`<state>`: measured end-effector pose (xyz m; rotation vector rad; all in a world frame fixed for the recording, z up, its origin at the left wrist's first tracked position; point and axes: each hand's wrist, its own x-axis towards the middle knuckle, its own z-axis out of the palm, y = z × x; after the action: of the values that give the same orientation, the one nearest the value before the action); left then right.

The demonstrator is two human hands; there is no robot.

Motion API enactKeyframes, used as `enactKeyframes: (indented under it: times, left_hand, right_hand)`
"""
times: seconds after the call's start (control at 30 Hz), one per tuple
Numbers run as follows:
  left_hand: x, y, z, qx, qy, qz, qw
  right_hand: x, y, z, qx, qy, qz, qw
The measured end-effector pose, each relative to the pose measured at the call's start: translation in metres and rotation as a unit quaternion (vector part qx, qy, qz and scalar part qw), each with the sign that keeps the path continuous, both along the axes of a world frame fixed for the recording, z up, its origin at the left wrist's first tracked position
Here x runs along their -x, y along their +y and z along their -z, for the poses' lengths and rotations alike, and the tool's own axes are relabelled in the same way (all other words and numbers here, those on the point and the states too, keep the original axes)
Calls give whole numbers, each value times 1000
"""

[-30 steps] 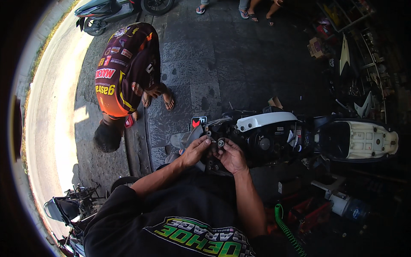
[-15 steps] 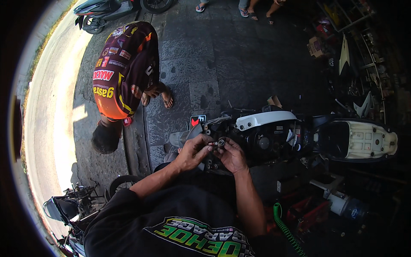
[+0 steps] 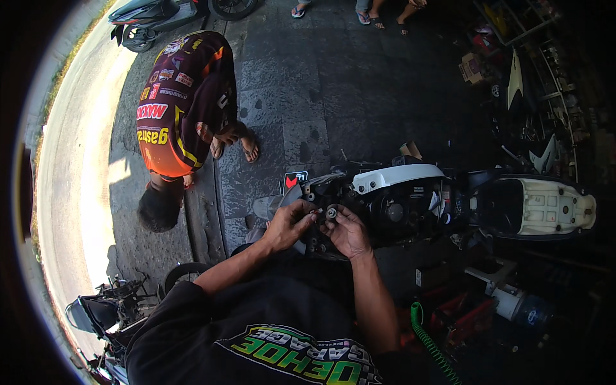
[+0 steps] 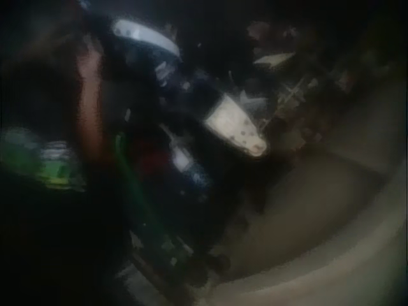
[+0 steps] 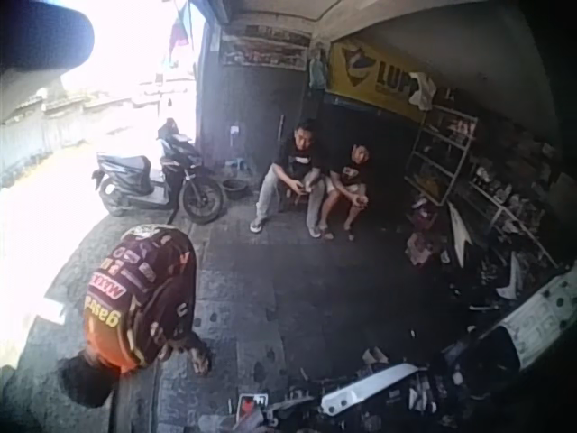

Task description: The person disassembles and handles various motorcycle parts, including the rear light housing and instrument cluster, by hand and with a screwdriver.

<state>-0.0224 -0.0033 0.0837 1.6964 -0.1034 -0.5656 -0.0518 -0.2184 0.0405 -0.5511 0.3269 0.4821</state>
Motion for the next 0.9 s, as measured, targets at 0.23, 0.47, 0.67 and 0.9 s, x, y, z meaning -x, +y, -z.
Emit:
enactKeyframes:
  times: [0.23, 0.47, 0.67, 0.9]
  left_hand:
    - [4, -5, 16, 32, -36, -4, 999]
    - [1, -6, 12, -2, -48, -14, 999]
    - [2, -8, 12, -15, -80, -17, 997]
    - [4, -9, 10, -25, -111, -8, 993]
  right_hand:
    - [-1, 1, -3, 24, 9, 4, 1000]
    - [-8, 20, -26, 223, -19, -16, 975]
    - [-1, 19, -7, 319, -52, -25, 946]
    - [-2, 24, -8, 420, -83, -41, 903]
